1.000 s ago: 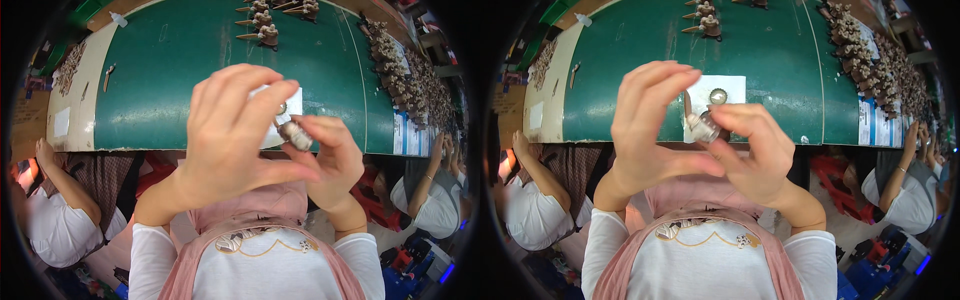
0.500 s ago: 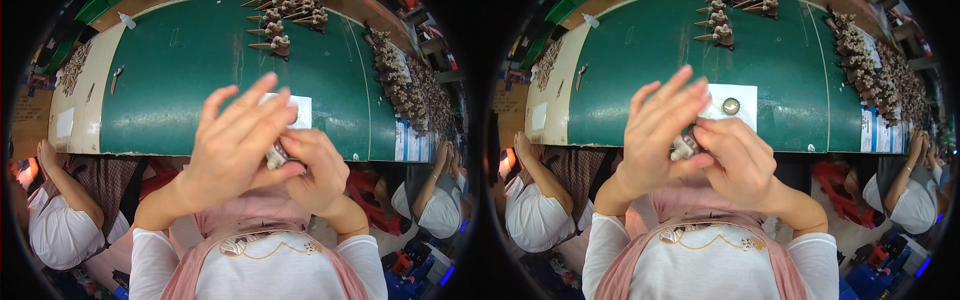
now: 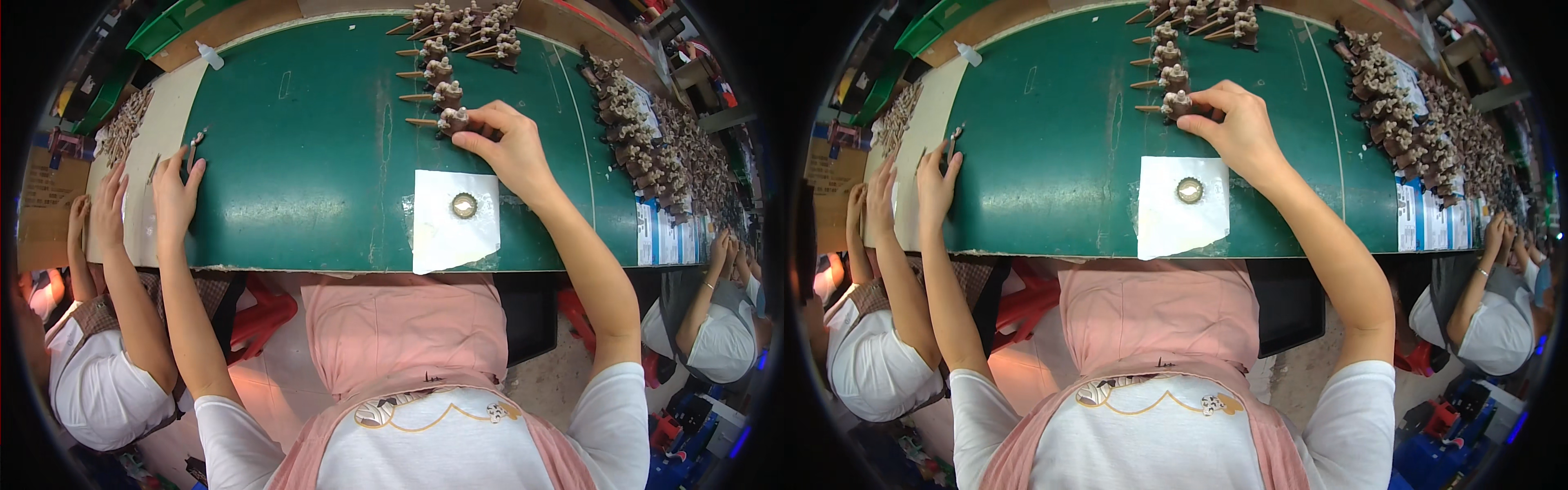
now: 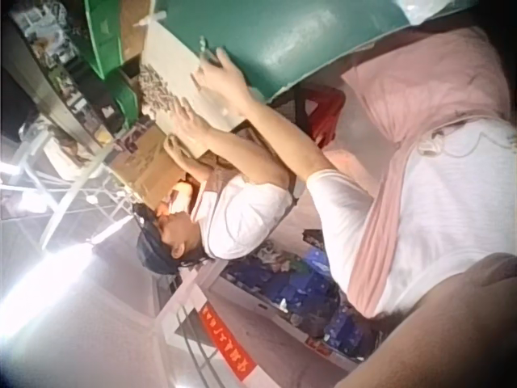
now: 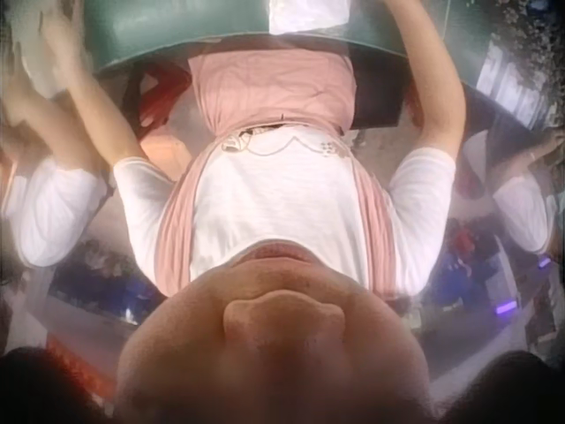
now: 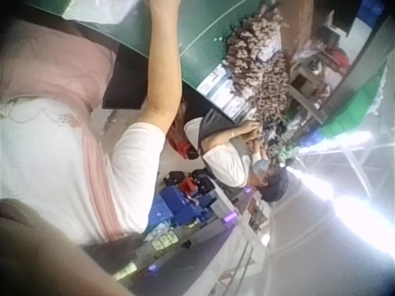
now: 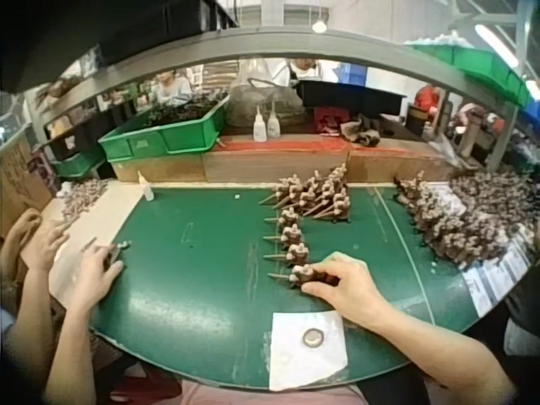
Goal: The person assembles small figurines by attaching a white clay-like head to a brown body and inserting a wooden stick into the base. The person repeatedly picks up components, joins them, and places the finished figurines on a green table.
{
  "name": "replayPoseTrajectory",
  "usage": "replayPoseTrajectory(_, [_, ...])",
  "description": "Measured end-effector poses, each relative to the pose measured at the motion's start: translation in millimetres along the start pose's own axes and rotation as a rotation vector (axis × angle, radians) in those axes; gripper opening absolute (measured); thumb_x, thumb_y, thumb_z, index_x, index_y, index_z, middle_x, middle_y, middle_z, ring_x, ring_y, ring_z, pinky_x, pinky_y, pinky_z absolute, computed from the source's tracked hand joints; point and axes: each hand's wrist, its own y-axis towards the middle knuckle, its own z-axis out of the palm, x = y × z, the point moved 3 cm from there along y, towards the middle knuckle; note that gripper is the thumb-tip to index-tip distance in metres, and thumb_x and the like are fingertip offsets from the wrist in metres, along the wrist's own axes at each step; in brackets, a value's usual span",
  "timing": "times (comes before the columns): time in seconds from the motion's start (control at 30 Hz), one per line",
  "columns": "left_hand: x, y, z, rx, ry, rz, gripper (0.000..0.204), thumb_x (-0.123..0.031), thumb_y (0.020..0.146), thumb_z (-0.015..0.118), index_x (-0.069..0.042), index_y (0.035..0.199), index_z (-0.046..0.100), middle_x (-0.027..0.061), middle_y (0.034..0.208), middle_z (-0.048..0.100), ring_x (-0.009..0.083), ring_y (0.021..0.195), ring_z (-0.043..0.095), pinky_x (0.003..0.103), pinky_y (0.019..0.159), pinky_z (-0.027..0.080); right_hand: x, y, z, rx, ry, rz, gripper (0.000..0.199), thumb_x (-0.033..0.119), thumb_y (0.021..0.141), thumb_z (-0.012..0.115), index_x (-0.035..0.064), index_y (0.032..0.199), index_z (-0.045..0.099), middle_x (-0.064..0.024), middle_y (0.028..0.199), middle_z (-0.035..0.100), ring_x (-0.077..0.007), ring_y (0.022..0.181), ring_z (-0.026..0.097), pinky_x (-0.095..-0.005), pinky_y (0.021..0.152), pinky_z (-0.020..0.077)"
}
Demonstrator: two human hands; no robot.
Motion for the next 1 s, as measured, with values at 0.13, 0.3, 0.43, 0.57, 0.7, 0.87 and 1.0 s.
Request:
replayPoseTrajectory(0.13, [-5.1,3.8,13.5,-0.003,-0.125,-0.014,0.017,-0.013,0.088,0.06,-0.002,0.101,0.065,0.0153,0.087,0.062,0.0301,0.081,0.061,0.037,0.072,0.048,-0.5,-27.3,-25.1,-0.035,0.005,0.042,0.034,0.015,0.072,0.078,-0.0009,0.101,0.068,-0.0095,0.087,0.065,-0.0167,0.075,0.06,-0.0285,0.07,0.0492])
replayPoseTrajectory(0.3, [-73.0,-19.8,0.5,-0.015,-0.135,0.209,0.005,-0.003,0.086,0.058,-0.001,0.09,0.059,0.0138,0.083,0.059,0.0314,0.076,0.058,0.038,0.067,0.046,-32.3,-56.5,-107.2,-0.334,-0.133,0.273,0.027,0.014,0.076,0.075,0.0012,0.098,0.069,-0.009,0.087,0.067,-0.0156,0.082,0.064,-0.0275,0.071,0.0496])
replayPoseTrajectory(0.43, [-153.6,-45.3,-13.4,-0.026,-0.127,0.41,0.009,-0.001,0.08,0.064,-0.001,0.089,0.061,0.0104,0.081,0.058,0.0269,0.076,0.056,0.037,0.066,0.045,-60.3,-41.1,-174.9,-0.572,-0.827,0.133,0.026,0.029,0.079,0.072,0.0034,0.081,0.069,-0.0089,0.082,0.065,-0.0247,0.079,0.062,-0.0373,0.068,0.0485])
replayPoseTrajectory(0.57, [-178.0,-54.5,-22.0,0.049,-0.223,0.412,0.014,-0.004,0.076,0.068,-0.002,0.089,0.064,0.0089,0.08,0.058,0.026,0.074,0.056,0.036,0.066,0.045,-69.4,-25.5,-177.2,-0.44,-1.25,0.174,0.036,0.041,0.077,0.07,0.0055,0.079,0.069,-0.0109,0.09,0.063,-0.0306,0.088,0.059,-0.0455,0.071,0.0457])
replayPoseTrajectory(0.7, [-182.1,-41.7,-24.8,0.211,-0.337,0.364,0.015,-0.006,0.074,0.071,-0.002,0.087,0.065,0.0085,0.079,0.059,0.0256,0.074,0.056,0.036,0.066,0.045,-87.7,-22.4,-171.1,-0.339,-1.331,0.25,0.037,0.042,0.076,0.071,0.0049,0.081,0.068,-0.0126,0.095,0.063,-0.0334,0.093,0.057,-0.0483,0.072,0.0451])
replayPoseTrajectory(0.87, [-192.6,-40.9,-22.6,0.321,-0.561,0.36,0.011,-0.005,0.075,0.07,-0.001,0.084,0.065,0.0095,0.079,0.06,0.0257,0.074,0.057,0.035,0.067,0.046,-42.2,-40.0,-147.5,-0.43,-0.895,-0.089,0.024,0.02,0.073,0.076,0.0009,0.082,0.064,-0.0124,0.091,0.062,-0.0293,0.085,0.058,-0.0387,0.072,0.0457])
replayPoseTrajectory(1.0, [-246.6,-54.6,-30.8,0.567,-0.833,0.246,0.024,0.003,0.075,0.069,0.002,0.098,0.063,0.0108,0.077,0.062,0.0186,0.068,0.06,0.028,0.063,0.048,-6.1,-73.7,-93.4,-0.14,-0.253,0.098,0.02,0.005,0.074,0.074,-0.0019,0.087,0.061,-0.0098,0.078,0.063,-0.0186,0.07,0.06,-0.0274,0.066,0.0465])
